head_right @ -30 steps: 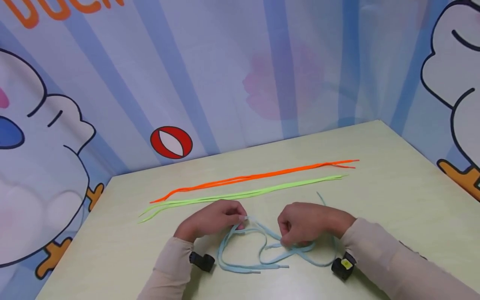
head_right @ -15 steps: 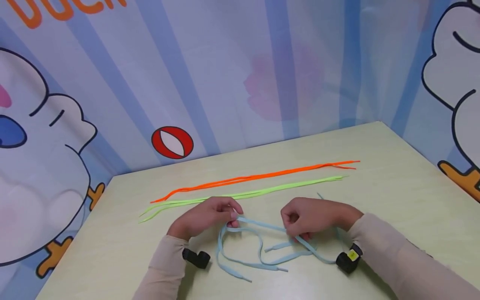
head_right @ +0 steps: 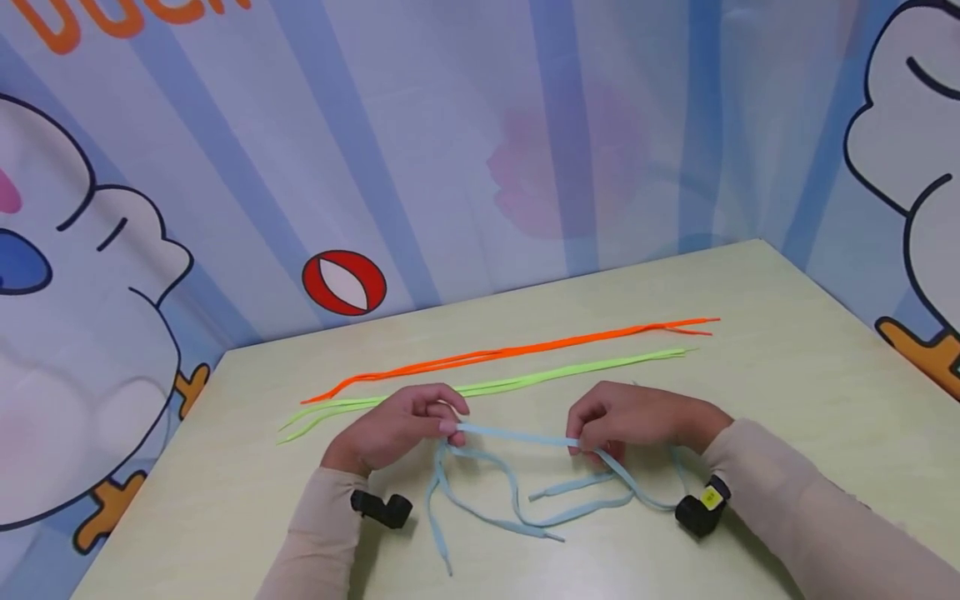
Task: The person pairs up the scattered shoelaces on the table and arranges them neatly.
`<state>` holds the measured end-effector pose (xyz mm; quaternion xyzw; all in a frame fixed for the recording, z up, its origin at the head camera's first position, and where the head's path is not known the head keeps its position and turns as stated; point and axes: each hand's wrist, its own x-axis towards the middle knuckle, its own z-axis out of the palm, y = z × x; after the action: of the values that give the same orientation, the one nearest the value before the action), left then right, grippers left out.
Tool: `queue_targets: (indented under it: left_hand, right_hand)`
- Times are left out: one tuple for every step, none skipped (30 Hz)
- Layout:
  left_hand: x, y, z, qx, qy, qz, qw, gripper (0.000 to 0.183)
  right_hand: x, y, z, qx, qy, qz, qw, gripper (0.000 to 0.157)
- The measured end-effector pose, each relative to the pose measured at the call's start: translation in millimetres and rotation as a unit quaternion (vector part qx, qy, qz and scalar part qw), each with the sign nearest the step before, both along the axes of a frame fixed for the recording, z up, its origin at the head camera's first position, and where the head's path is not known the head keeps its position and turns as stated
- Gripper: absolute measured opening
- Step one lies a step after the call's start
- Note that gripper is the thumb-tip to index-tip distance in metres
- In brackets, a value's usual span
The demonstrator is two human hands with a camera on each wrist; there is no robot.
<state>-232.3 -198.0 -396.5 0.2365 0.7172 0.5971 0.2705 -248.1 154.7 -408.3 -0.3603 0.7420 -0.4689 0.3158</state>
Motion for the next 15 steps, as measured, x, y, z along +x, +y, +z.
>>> queue_targets:
  left_hand:
    - [0.0, -0.5, 0.0, 0.004, -0.003, -0.001, 1.0000, 0.035]
    - [0.1, -1.0, 0.2, 0.007, -0.005, -0.003, 1.0000, 0.036]
    - [0.4, -1.2, 0.6, 0.011, -0.006, -0.005, 0.9999, 0.037]
    - [0.9, -1.3, 1.3, 0.016, -0.006, -0.008, 0.9998, 0.038]
    - [1.3, -1.2, 2.2, 0.023, -0.006, -0.011, 0.9996, 0.039]
    - [1.6, -1.1, 3.1, 0.030, -0.004, -0.014, 0.9994, 0.040]
    - [2.1, -1.0, 4.2, 0.038, -0.001, -0.017, 0.9991, 0.041]
    - [2.8, -1.0, 5.3, 0.047, 0.004, -0.020, 0.9987, 0.041]
    - [3.5, -1.2, 6.3, 0.059, 0.008, -0.022, 0.9980, 0.041]
    - [4.1, -1.6, 7.0, 0.070, 0.009, -0.024, 0.9972, 0.039]
    - [4.4, -2.2, 7.4, 0.082, 0.009, -0.026, 0.9963, 0.035]
    - [4.9, -3.0, 7.6, 0.095, 0.010, -0.028, 0.9950, 0.029]
    - [5.2, -3.7, 8.1, 0.110, 0.009, -0.030, 0.9935, 0.024]
    - [5.4, -4.5, 8.2, 0.125, 0.009, -0.032, 0.9916, 0.020]
    - [5.5, -5.3, 8.3, 0.143, 0.006, -0.034, 0.9892, 0.016]
  right_hand:
    - [-0.5, 0.8, -0.4, -0.006, -0.005, 0.002, 1.000, 0.015]
    - [-1.0, 1.5, -0.7, -0.011, -0.013, 0.003, 1.000, 0.015]
    - [-1.5, 2.1, -1.0, -0.016, -0.019, 0.003, 1.000, 0.015]
    - [-1.9, 2.8, -1.1, -0.021, -0.021, 0.002, 1.000, 0.015]
    - [-2.4, 3.4, -1.1, -0.024, -0.023, 0.000, 0.999, 0.015]
    - [-2.8, 3.9, -1.0, -0.027, -0.026, -0.003, 0.999, 0.015]
    - [-3.3, 4.3, -0.9, -0.031, -0.028, -0.006, 0.999, 0.015]
    - [-3.7, 4.6, -0.8, -0.034, -0.028, -0.010, 0.999, 0.016]
    - [-4.2, 5.0, -0.6, -0.037, -0.027, -0.013, 0.999, 0.016]
    - [-4.6, 5.2, -0.7, -0.040, -0.026, -0.016, 0.999, 0.017]
    - [-5.0, 5.5, -0.7, -0.044, -0.025, -0.018, 0.999, 0.017]
    - [-5.4, 5.7, -0.8, -0.047, -0.023, -0.020, 0.998, 0.018]
    - [-5.6, 5.9, -0.8, -0.050, -0.020, -0.022, 0.998, 0.018]
    - [-5.8, 6.1, -0.8, -0.053, -0.016, -0.023, 0.998, 0.018]
    - [-6.0, 6.3, -0.8, -0.056, -0.013, -0.026, 0.998, 0.019]
